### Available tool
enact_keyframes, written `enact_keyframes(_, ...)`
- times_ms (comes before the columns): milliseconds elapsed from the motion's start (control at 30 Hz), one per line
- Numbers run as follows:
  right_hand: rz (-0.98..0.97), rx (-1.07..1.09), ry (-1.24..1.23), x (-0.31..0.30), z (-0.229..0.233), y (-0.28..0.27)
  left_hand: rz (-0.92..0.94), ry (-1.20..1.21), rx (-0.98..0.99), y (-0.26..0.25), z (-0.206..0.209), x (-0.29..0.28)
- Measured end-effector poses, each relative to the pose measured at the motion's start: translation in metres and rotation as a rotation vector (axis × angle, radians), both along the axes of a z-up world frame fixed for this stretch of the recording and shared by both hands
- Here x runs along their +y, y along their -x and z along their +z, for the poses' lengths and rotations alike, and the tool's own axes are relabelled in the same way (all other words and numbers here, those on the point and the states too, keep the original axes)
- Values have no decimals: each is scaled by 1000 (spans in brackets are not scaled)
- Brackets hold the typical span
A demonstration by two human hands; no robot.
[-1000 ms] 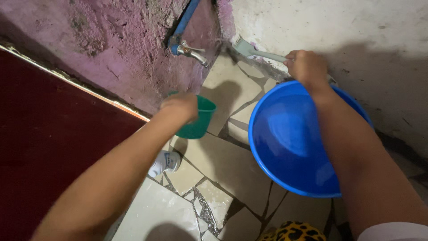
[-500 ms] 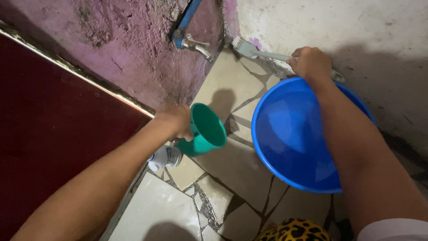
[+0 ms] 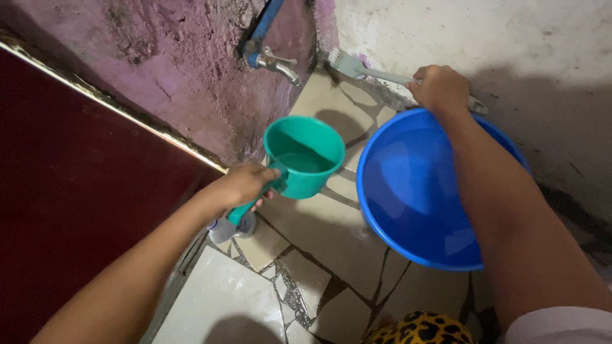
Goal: The person cleans a tiled floor in a bathroom by pouring cleaning liquid from a bottle, scrubbing the tiles with a brush, and rinsing the area using water from a bucket with a small dipper.
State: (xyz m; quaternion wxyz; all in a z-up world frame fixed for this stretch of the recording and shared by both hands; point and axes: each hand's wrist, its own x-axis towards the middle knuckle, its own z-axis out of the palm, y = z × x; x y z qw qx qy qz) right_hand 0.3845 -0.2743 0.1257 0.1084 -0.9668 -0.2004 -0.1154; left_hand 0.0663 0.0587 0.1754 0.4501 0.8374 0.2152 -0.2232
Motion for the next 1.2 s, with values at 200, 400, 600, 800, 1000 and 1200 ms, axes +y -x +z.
enact_keyframes(200,121,-78,-37,-9,-7,-4,57,357,-43,39,94,-48)
enact_keyframes(400,318,-97,-8,-28,25,-13,-400,-514,-498,45,137,-107)
enact_keyframes(600,300,-251,281,-55,62,-4,-900,-1040,-627,27,106,-189)
enact_keyframes(800,370,-280,240,-90,50,11,-1128,-867,-297,5,68,-238)
enact_keyframes(1000,249,-200,202,-102,57,16,-696,-313,-272,-32,48,-195)
enact_keyframes(1200,180,6,-57,-104,83,7,-2,732,-186,-16,78,-137)
